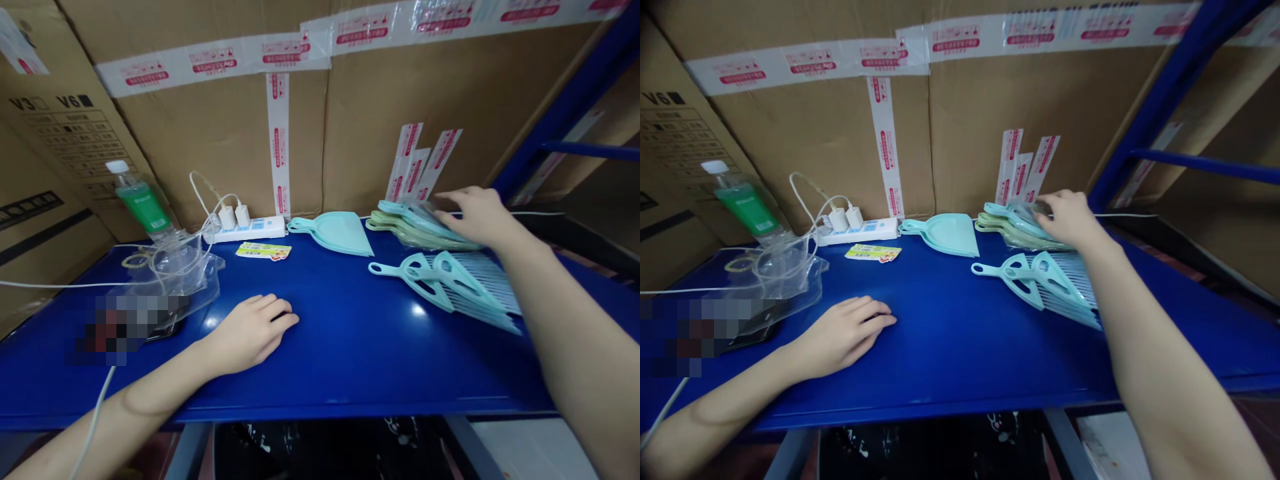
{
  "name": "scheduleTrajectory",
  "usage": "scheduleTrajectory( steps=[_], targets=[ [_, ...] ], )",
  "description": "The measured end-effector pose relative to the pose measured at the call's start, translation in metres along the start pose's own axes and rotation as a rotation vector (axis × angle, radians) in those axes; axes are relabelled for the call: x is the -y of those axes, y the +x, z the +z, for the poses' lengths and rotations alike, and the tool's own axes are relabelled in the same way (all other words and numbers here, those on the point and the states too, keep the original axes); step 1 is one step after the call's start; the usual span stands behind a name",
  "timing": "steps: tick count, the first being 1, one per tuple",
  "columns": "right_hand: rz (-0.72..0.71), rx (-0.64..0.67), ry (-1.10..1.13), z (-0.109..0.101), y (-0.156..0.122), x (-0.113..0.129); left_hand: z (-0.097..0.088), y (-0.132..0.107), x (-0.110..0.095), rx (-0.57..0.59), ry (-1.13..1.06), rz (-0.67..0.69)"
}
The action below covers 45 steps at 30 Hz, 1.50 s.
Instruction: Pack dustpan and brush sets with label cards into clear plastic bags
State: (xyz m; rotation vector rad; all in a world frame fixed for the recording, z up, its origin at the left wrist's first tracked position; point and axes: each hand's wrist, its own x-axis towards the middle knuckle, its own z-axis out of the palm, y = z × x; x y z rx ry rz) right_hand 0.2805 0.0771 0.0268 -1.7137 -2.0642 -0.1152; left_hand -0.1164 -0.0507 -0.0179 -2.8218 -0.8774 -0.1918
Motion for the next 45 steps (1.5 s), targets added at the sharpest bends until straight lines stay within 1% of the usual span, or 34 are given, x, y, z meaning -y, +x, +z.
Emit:
scheduleTrajectory(
  steps=[2,3,5,6,8,11,12,14,17,19,22,24,26,29,34,38,40,43,45],
  targets=[
    [-0.034,0.023,-0.027,-0.011,-0.005,0.024,0.002,0.002,0.000,-0.020,0.048,-0.006],
    [-0.042,0.064,-0.061,-0.015,-0.008,0.036,0.002,0.004,0.000,-0.021,0.080,-0.007],
    [-0.045,0.206,-0.036,-0.021,-0.014,0.056,0.002,0.007,-0.001,-0.001,0.155,-0.002],
    [-0.056,0.252,-0.015,-0.022,-0.017,0.062,0.003,0.010,-0.002,0.015,0.189,0.003],
    [-0.079,0.387,0.052,-0.020,-0.021,0.068,0.003,0.019,-0.004,0.044,0.242,0.011],
    [-0.108,0.527,0.145,-0.013,-0.024,0.063,0.004,0.040,-0.005,0.045,0.295,-0.001],
    [-0.116,0.543,0.171,-0.010,-0.024,0.060,0.004,0.049,-0.005,0.036,0.305,0.003],
    [-0.122,0.559,0.212,-0.008,-0.023,0.054,0.006,0.069,-0.004,0.007,0.328,-0.035],
    [-0.087,0.572,0.210,-0.008,-0.022,0.050,0.010,0.099,-0.003,-0.006,0.324,-0.123],
    [-0.074,0.580,0.210,-0.008,-0.023,0.050,0.013,0.117,-0.001,-0.015,0.326,-0.150],
    [-0.103,0.529,0.178,-0.006,-0.024,0.051,0.016,0.138,0.004,-0.022,0.325,-0.175],
    [-0.131,0.492,0.151,-0.004,-0.025,0.051,0.018,0.149,0.010,-0.014,0.319,-0.162],
    [-0.155,0.501,0.152,-0.004,-0.026,0.052,0.018,0.157,0.015,-0.001,0.312,-0.142],
    [-0.153,0.542,0.162,-0.007,-0.029,0.053,0.019,0.164,0.020,-0.001,0.314,-0.130],
    [-0.073,0.642,0.104,-0.013,-0.033,0.057,0.016,0.170,0.021,-0.022,0.351,-0.107],
    [-0.108,0.713,0.075,-0.017,-0.034,0.060,0.014,0.170,0.017,-0.034,0.395,-0.075],
    [-0.129,0.734,0.043,-0.019,-0.035,0.063,0.012,0.168,0.014,-0.044,0.414,-0.059],
    [-0.092,0.735,-0.023,-0.023,-0.037,0.071,0.007,0.162,0.008,-0.065,0.438,-0.040],
    [-0.066,0.738,-0.045,-0.024,-0.038,0.076,0.002,0.152,0.003,-0.081,0.451,-0.034]
  ],
)
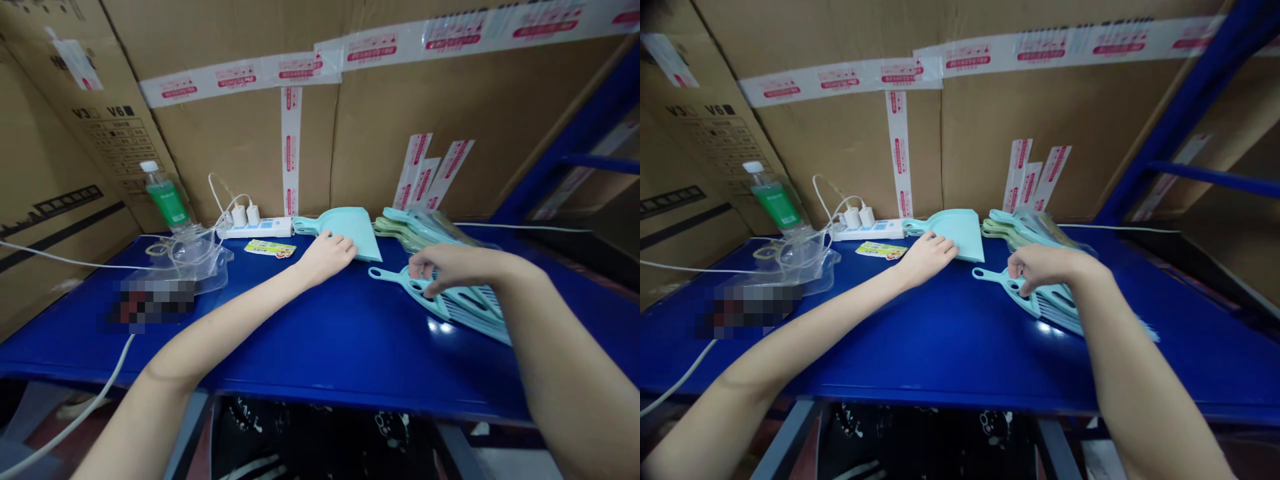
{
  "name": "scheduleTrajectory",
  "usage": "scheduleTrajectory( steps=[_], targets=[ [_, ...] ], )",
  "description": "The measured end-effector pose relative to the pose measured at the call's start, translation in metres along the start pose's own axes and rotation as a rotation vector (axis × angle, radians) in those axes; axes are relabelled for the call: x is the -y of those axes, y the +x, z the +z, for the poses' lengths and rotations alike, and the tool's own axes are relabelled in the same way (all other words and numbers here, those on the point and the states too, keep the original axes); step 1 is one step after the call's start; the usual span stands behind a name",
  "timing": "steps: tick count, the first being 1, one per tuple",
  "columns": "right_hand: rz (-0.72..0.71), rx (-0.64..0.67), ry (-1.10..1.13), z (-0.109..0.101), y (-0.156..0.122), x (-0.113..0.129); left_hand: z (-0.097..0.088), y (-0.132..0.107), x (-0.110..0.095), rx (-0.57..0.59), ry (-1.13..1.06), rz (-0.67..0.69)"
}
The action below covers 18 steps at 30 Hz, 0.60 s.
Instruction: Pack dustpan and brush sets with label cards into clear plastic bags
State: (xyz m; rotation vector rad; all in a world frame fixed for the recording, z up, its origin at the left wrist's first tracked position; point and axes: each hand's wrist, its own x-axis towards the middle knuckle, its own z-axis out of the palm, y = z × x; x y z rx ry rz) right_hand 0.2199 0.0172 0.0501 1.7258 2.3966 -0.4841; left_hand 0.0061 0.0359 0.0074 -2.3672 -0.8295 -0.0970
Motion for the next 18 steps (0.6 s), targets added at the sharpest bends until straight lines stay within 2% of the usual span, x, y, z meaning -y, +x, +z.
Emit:
scheduleTrajectory(
  steps=[4,7,9,14,18],
  targets=[
    [0.005,0.010,0.003,0.000,-0.002,0.005,-0.015,-0.033,-0.004,-0.042,0.015,0.022],
    [0.004,-0.006,-0.008,0.002,0.000,0.004,-0.024,-0.066,-0.007,-0.210,0.039,0.060],
    [-0.015,-0.025,-0.018,0.003,0.002,0.004,-0.028,-0.089,-0.010,-0.271,0.021,0.080],
    [-0.111,-0.072,-0.004,0.005,0.009,0.009,-0.033,-0.135,-0.019,-0.280,-0.041,0.111],
    [-0.165,-0.080,-0.017,0.004,0.010,0.020,-0.031,-0.154,-0.022,-0.260,-0.084,0.111]
  ],
)
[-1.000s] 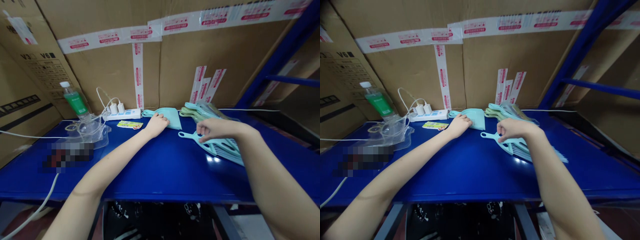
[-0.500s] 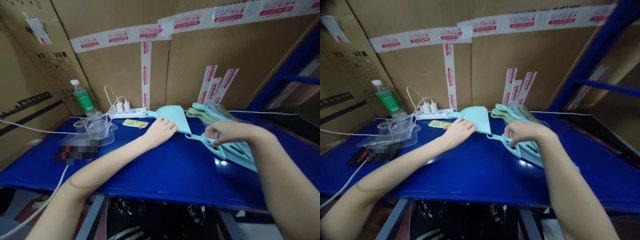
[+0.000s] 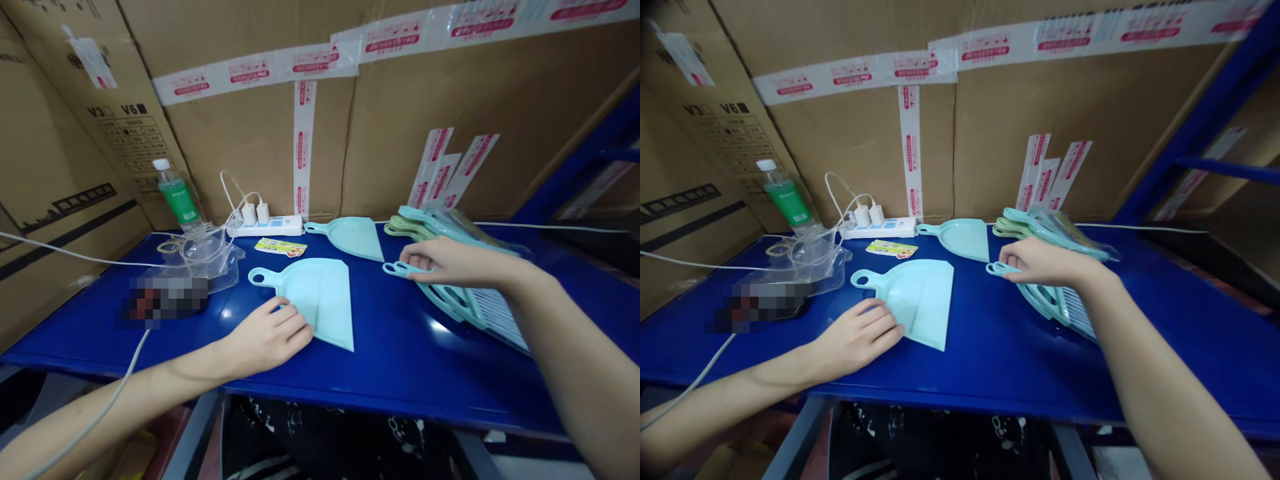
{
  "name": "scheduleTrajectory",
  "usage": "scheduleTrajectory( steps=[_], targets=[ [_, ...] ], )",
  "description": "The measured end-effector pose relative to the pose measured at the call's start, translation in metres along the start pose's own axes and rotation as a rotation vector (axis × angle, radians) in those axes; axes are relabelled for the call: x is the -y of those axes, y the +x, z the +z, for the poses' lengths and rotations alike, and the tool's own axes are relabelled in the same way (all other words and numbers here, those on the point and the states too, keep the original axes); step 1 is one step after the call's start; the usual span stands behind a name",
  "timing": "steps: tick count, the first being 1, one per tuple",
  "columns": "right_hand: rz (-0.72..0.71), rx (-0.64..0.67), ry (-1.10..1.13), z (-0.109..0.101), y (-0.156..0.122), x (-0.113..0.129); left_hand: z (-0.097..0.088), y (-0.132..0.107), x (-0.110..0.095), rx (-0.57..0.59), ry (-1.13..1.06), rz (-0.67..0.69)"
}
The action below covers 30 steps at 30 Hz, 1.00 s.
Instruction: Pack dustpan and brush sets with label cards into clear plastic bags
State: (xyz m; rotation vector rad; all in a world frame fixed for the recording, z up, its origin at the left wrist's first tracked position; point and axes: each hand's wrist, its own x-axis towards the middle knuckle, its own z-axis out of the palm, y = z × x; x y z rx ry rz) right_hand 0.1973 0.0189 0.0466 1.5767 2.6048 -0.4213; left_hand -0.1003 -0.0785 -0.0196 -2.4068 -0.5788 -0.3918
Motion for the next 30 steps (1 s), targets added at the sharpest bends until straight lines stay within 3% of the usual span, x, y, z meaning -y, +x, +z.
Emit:
scheduleTrajectory(
  steps=[11,19,23,26,30],
  targets=[
    [-0.101,-0.035,-0.155,0.009,0.012,0.023,0.008,-0.003,-0.001,-0.121,-0.167,0.038],
    [-0.419,-0.164,-0.136,0.029,0.017,0.040,0.004,0.002,0.005,-0.083,-0.191,0.076],
    [-0.513,-0.200,-0.117,0.034,0.017,0.054,-0.006,0.000,0.019,-0.084,-0.072,0.070],
    [-0.555,-0.236,-0.111,0.036,0.019,0.066,-0.012,-0.007,0.033,-0.018,0.063,-0.007],
    [-0.561,-0.320,-0.128,0.042,0.026,0.084,-0.011,-0.020,0.042,0.141,0.203,-0.275]
  ],
)
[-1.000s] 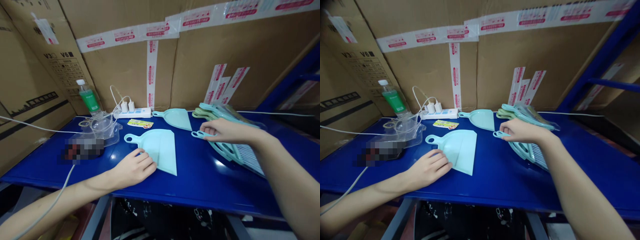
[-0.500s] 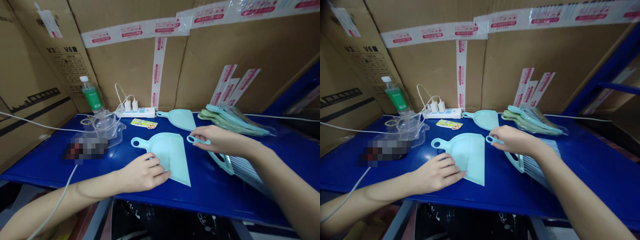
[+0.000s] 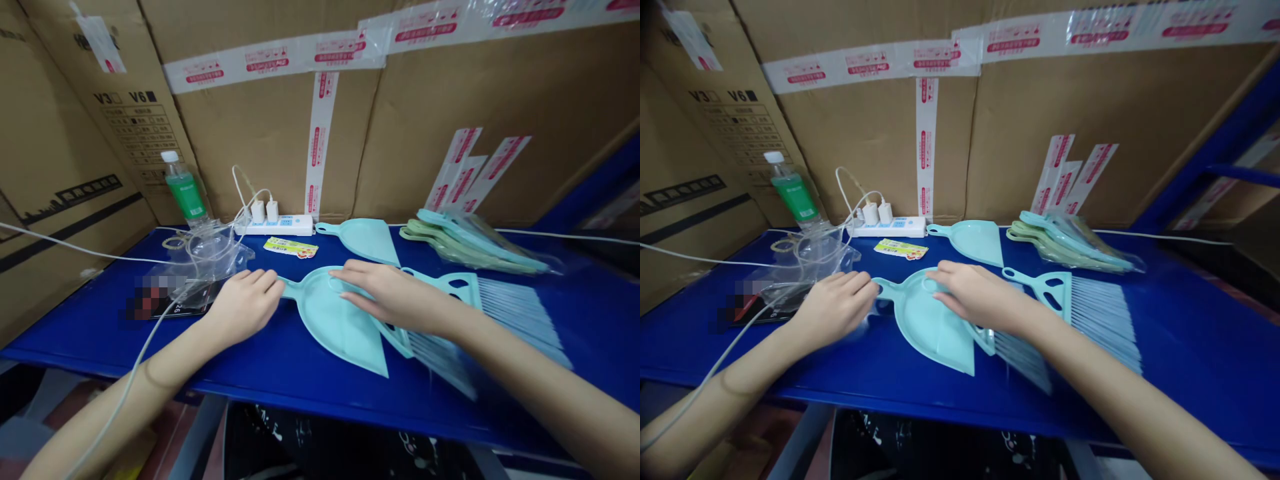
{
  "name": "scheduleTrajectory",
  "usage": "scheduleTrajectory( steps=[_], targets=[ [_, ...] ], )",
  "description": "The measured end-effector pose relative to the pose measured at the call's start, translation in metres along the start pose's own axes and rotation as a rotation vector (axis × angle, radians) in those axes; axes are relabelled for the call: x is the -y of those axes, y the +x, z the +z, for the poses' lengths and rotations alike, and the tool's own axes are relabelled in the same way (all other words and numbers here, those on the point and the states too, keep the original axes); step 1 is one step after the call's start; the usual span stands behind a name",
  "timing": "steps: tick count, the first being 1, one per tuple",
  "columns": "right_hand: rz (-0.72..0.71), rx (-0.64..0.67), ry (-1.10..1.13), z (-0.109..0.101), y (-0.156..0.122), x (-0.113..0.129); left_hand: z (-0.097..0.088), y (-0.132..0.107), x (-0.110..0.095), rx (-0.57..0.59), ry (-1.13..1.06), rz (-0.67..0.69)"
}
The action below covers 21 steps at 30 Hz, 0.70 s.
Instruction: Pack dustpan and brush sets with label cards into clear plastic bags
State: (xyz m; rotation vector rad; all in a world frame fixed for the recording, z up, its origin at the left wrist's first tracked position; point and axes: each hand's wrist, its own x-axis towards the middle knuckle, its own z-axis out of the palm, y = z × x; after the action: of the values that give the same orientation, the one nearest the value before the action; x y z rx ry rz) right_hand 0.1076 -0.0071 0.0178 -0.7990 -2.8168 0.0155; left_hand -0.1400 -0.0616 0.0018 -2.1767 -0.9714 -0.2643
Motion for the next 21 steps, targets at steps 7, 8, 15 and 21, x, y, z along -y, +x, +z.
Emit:
scheduleTrajectory(
  steps=[7,8,15,21],
  targets=[
    [0.043,-0.029,-0.018,0.020,0.033,0.023,0.005,-0.006,-0.014,0.210,0.053,-0.256],
    [0.051,-0.036,-0.009,0.023,0.036,0.025,0.005,-0.006,-0.015,0.202,0.050,-0.259],
    [0.045,-0.198,0.178,0.044,0.037,0.023,0.009,-0.005,-0.012,0.214,-0.013,-0.286],
    [0.054,-0.243,0.313,0.054,0.042,0.023,0.011,-0.005,-0.013,0.211,-0.149,-0.286]
  ],
)
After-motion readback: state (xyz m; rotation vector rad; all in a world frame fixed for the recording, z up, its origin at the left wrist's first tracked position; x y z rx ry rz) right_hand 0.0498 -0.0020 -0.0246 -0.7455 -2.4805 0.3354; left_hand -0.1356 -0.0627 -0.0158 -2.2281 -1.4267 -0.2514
